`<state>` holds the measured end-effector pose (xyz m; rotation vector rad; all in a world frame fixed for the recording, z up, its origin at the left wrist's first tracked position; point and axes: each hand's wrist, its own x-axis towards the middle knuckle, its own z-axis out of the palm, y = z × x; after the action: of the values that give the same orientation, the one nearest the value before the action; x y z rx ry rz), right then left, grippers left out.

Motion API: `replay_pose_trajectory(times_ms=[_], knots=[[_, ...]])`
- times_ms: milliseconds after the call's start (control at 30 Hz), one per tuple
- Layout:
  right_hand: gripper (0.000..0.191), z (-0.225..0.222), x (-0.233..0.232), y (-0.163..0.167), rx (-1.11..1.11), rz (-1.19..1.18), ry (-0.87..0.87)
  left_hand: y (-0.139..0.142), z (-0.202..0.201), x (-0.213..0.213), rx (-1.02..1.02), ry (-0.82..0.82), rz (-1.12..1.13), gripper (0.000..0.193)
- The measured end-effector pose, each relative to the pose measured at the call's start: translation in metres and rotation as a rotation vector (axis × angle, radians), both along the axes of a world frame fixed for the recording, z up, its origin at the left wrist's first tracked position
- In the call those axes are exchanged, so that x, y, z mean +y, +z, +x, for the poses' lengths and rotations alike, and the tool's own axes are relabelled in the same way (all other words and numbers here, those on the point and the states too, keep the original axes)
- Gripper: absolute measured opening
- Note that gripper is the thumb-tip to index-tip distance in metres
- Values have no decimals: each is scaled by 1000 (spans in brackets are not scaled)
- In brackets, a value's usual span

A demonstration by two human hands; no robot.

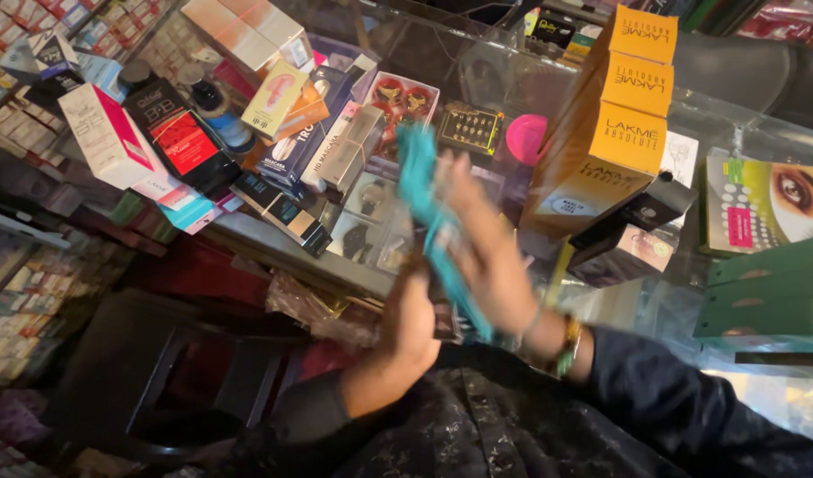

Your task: The person wipes the surfaces of various small cosmetic boxes using a teal cloth. They pick up each box, wipe it thoroughly, and place it back on the glass counter among other products.

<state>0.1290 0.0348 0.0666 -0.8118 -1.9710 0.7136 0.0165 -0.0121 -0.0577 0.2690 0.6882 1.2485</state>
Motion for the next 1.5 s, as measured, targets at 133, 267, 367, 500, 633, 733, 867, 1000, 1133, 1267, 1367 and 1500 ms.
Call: replay_pose_trajectory(times_ms=[133,267,367,500,633,733,867,1000,1133,1267,1367,1500], knots=[[42,23,-51,-38,-220,105,281,-19,-42,40,-167,-52,10,50],[34,58,-51,-45,12,-94,466,-13,-46,44,-97,118,60,43],[36,57,-45,-34,127,-50,218,6,-31,35,-137,84,105,41],[57,36,-22,-31,-111,352,185,29,-10,26,-222,-22,103,39],[48,43,-11,-43,-220,477,270,37,-10,20,-271,-58,103,38],[42,55,-11,-52,-89,367,326,37,-17,17,-272,-60,104,37],[57,50,-21,-45,395,-416,-232,44,-13,10,-125,-42,65,43],[67,27,-27,-18,-156,106,-47,62,0,-2,16,19,300,48],[55,18,4,-1,-54,22,-107,75,4,-21,191,-57,353,51],[53,15,-3,-33,354,-221,-143,67,1,-18,332,-19,461,48],[54,15,-47,-71,373,-424,-145,53,-6,-6,368,190,421,45],[54,20,-71,-90,607,-823,136,42,-15,5,275,346,361,46]])
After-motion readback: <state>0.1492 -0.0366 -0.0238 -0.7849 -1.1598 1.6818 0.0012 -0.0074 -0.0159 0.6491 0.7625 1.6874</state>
